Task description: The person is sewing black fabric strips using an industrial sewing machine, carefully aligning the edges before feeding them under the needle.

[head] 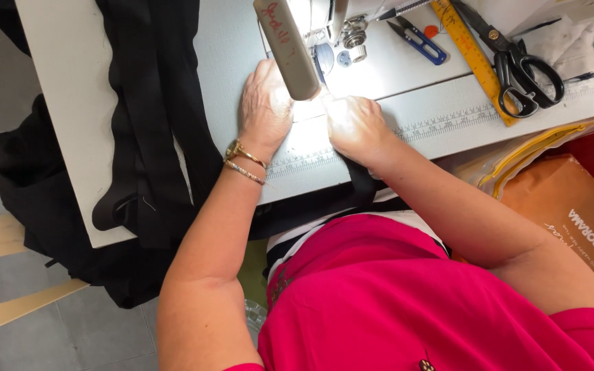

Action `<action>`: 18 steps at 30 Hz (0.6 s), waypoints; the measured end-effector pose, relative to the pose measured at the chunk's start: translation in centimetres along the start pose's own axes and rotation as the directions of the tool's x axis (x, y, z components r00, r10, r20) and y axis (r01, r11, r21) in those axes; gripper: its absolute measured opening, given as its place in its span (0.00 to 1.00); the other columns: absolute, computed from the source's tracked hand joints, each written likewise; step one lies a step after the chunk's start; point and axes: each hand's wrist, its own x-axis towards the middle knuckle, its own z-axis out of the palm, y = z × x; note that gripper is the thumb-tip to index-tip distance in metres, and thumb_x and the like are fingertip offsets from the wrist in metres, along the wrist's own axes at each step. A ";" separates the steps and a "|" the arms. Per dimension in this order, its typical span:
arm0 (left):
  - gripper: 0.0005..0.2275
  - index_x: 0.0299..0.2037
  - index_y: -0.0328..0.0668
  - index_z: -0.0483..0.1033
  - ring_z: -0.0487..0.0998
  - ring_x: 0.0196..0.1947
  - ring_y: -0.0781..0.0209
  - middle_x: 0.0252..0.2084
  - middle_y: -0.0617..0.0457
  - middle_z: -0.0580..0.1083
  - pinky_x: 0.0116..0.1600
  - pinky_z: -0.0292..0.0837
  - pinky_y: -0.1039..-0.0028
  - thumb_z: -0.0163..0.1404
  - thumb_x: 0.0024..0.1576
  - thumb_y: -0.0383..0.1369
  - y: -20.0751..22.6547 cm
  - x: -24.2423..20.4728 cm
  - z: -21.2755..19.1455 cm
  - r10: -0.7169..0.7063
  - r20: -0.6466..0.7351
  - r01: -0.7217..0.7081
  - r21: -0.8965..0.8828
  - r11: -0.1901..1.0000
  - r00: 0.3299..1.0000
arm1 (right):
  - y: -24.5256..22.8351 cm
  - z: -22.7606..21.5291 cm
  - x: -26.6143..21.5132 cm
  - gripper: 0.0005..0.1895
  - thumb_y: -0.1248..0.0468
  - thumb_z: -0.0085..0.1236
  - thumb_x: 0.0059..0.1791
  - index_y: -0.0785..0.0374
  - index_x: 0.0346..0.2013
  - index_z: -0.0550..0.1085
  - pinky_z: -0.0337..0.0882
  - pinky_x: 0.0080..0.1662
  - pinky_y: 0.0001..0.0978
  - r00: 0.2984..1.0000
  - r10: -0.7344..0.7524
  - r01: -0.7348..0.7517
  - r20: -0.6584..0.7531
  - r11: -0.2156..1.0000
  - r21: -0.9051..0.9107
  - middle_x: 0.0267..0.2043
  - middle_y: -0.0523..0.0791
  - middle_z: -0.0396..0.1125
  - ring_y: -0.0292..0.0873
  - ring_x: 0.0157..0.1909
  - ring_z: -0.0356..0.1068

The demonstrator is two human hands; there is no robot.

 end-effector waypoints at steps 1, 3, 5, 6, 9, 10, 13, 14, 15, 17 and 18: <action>0.09 0.40 0.37 0.70 0.69 0.41 0.47 0.36 0.47 0.69 0.42 0.65 0.62 0.41 0.53 0.18 0.7 -0.2 -0.1 0.000 -0.002 0.000 0.002 1.000 1.000 | 0.3 -0.2 -0.5 0.34 0.68 0.31 0.45 0.55 0.66 0.67 0.69 0.43 0.61 1.000 -0.002 0.002 -0.001 1.000 -0.001 0.33 0.58 0.72 0.71 0.39 0.70; 0.14 0.44 0.31 0.74 0.77 0.44 0.41 0.43 0.43 0.74 0.42 0.78 0.58 0.41 0.49 0.16 2.3 -0.9 -0.4 -0.148 -0.041 0.140 -0.155 0.978 0.988 | 0.9 -0.4 -1.6 0.34 0.63 0.41 0.47 0.56 0.71 0.65 0.68 0.29 0.44 0.991 0.083 -0.038 -0.105 0.926 0.376 0.50 0.50 0.76 0.49 0.24 0.67; 0.08 0.38 0.38 0.78 0.79 0.40 0.44 0.36 0.47 0.76 0.42 0.78 0.60 0.45 0.53 0.21 3.2 -1.8 0.3 -0.262 -0.024 0.247 -0.269 0.931 0.965 | 4.1 4.2 0.6 0.31 0.65 0.51 0.45 0.59 0.65 0.71 0.71 0.35 0.39 0.969 0.046 0.099 -0.242 0.826 0.554 0.47 0.53 0.76 0.45 0.34 0.70; 0.07 0.32 0.45 0.81 0.82 0.36 0.47 0.29 0.51 0.77 0.43 0.77 0.63 0.49 0.57 0.26 3.8 -2.2 0.8 -0.366 0.012 0.343 -0.380 0.859 0.931 | 5.8 6.5 1.6 0.27 0.67 0.61 0.43 0.62 0.59 0.76 0.75 0.42 0.35 0.925 0.049 0.245 -0.377 0.683 0.688 0.44 0.56 0.76 0.40 0.43 0.73; 0.12 0.48 0.25 0.74 0.85 0.22 0.50 0.31 0.36 0.80 0.26 0.86 0.66 0.47 0.56 0.22 5.5 -1.5 2.0 -0.692 0.422 0.666 -0.737 0.113 0.585 | 3.1 2.9 -1.3 0.25 0.71 0.56 0.48 0.76 0.60 0.70 0.73 0.21 0.29 0.979 0.148 0.108 -0.136 0.188 0.976 0.23 0.51 0.69 0.40 0.21 0.72; 0.12 0.48 0.25 0.74 0.85 0.22 0.50 0.31 0.36 0.80 0.26 0.86 0.66 0.47 0.56 0.22 5.1 -1.5 3.3 -0.694 0.419 0.664 -0.738 0.116 0.586 | 3.1 3.1 -1.4 0.25 0.71 0.56 0.48 0.76 0.60 0.70 0.73 0.21 0.29 0.980 0.145 0.110 -0.138 0.187 0.976 0.23 0.51 0.69 0.40 0.21 0.72; 0.11 0.51 0.28 0.70 0.85 0.26 0.40 0.35 0.33 0.79 0.30 0.87 0.53 0.51 0.58 0.22 4.0 -2.2 7.1 -0.708 0.466 0.560 -0.819 -0.120 0.531 | 3.0 3.6 -2.7 0.26 0.69 0.63 0.47 0.71 0.61 0.72 0.74 0.23 0.31 0.983 0.173 0.047 -0.061 0.085 0.995 0.32 0.54 0.73 0.38 0.25 0.71; 0.11 0.50 0.29 0.69 0.84 0.25 0.45 0.33 0.35 0.78 0.31 0.87 0.55 0.51 0.59 0.22 3.5 -2.6 8.4 -0.716 0.456 0.524 -0.839 -0.148 0.529 | 3.1 3.6 -3.5 0.27 0.69 0.61 0.49 0.72 0.63 0.69 0.74 0.23 0.29 0.981 0.193 0.031 -0.035 0.023 0.999 0.31 0.53 0.72 0.39 0.25 0.72; 0.10 0.50 0.31 0.68 0.84 0.25 0.50 0.32 0.38 0.78 0.33 0.88 0.56 0.52 0.59 0.22 3.1 -2.9 9.7 -0.724 0.446 0.485 -0.857 -0.175 0.527 | 3.1 3.7 -4.3 0.29 0.69 0.59 0.50 0.73 0.65 0.66 0.75 0.23 0.27 0.977 0.211 0.016 -0.008 -0.040 0.999 0.30 0.52 0.71 0.40 0.26 0.73; 0.10 0.50 0.33 0.68 0.83 0.26 0.52 0.32 0.42 0.77 0.34 0.88 0.59 0.51 0.60 0.23 6.0 -2.3 6.7 -0.721 0.459 0.481 -0.854 -0.198 0.519 | 1.8 2.2 -6.7 0.29 0.68 0.57 0.51 0.73 0.67 0.65 0.75 0.25 0.26 0.978 0.210 0.024 -0.010 -0.062 0.998 0.32 0.52 0.71 0.39 0.27 0.73; 0.09 0.49 0.36 0.68 0.83 0.28 0.55 0.32 0.46 0.75 0.36 0.88 0.61 0.51 0.60 0.23 7.4 -2.0 5.1 -0.719 0.472 0.477 -0.851 -0.220 0.510 | 1.1 1.5 -7.9 0.30 0.67 0.56 0.52 0.72 0.68 0.64 0.75 0.27 0.24 0.978 0.207 0.031 -0.013 -0.085 0.996 0.34 0.51 0.70 0.39 0.29 0.73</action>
